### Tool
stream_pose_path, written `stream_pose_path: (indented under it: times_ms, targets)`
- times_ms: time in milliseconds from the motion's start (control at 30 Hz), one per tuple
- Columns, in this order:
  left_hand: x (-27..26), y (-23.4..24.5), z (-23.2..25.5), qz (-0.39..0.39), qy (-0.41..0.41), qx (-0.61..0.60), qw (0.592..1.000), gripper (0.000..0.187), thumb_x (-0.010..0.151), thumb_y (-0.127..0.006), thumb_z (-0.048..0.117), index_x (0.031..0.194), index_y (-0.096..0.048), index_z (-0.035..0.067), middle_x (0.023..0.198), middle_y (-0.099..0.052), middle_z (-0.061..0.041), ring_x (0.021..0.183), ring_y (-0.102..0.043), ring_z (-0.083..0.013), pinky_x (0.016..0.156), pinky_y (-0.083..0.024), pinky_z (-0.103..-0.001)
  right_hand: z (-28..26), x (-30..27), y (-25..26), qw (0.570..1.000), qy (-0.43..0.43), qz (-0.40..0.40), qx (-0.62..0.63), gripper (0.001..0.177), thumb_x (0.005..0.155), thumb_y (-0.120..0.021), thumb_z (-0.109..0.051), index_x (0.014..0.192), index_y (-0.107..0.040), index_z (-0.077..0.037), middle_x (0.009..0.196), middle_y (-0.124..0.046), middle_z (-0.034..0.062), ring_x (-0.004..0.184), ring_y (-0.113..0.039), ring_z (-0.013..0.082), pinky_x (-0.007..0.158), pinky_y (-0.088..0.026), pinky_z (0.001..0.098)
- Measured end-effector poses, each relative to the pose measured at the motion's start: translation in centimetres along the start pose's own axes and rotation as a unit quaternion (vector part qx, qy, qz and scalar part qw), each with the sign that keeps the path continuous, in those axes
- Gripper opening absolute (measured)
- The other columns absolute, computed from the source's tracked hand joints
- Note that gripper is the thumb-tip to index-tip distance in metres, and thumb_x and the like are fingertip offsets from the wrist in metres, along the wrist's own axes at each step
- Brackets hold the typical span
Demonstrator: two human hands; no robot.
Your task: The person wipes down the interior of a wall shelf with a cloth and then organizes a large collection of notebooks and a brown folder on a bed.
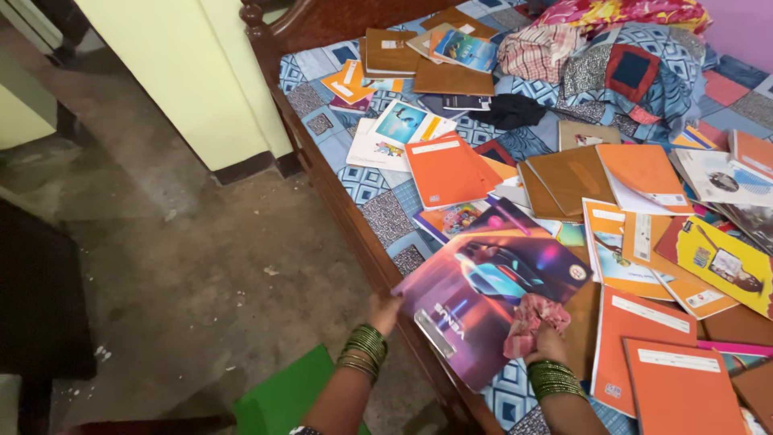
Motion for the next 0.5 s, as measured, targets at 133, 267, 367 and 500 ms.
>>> stream_pose_path:
  times_ms: [133,267,367,500]
  targets:
    - [-3.4,-6.7,-0.8,-0.01,0.164,-0.053,0.985,0.063,0.092,-0.075,0.036,0.138,-0.052,-0.001,0.098,-0.064,-0.02,0.072,-0.058,-0.0221,0.057,-0.049,-0.036,0.4,2.7,0.2,0.993,-0.011,-0.01,0.115,0.03,0.105,-0.048,-0.018,0.133,-0.056,-0.012,0.119,-0.069,0.0084,0.103,-0.071,0.0255,0.09,-0.061,0.0423]
    - [-3.7,-10.7,-0.8,-0.032,0.241,-0.183,0.953,0.053,0.092,-0.061,0.029,0.139,-0.052,0.008,0.109,-0.067,-0.011,0.082,-0.065,-0.0206,0.068,-0.057,-0.036,0.7,3.8,1.0,0.988,-0.036,-0.005,0.151,0.034,0.105,-0.038,-0.019,0.131,-0.058,-0.01,0.122,-0.069,0.0105,0.105,-0.071,0.0275,0.091,-0.061,0.0441]
    - [-2.0,-11.8,-1.3,-0.01,0.113,-0.169,0.979,0.055,0.085,-0.066,0.008,0.137,-0.05,0.002,0.114,-0.07,-0.017,0.096,-0.071,-0.0253,0.081,-0.06,-0.038,0.9,3.1,2.0,0.99,-0.011,-0.018,0.139,0.026,0.108,-0.046,-0.019,0.132,-0.055,-0.013,0.125,-0.066,0.0082,0.108,-0.068,0.0245,0.091,-0.059,0.0425]
    - [-0.7,-11.9,-1.9,0.036,0.062,-0.045,0.996,0.054,0.084,-0.064,-0.001,0.136,-0.051,0.0,0.116,-0.072,-0.019,0.105,-0.073,-0.027,0.09,-0.059,-0.036,1.1,2.8,3.1,0.992,-0.066,-0.027,0.104,0.03,0.106,-0.044,-0.028,0.128,-0.058,-0.013,0.118,-0.068,0.0089,0.099,-0.071,0.0249,0.084,-0.061,0.042]
Point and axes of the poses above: each hand's wrist, its own x-axis towards the middle knuckle, its own y-axis out of the back of the hand, z = x × y, the point moved 1 cm from there along x, towards the middle knuckle
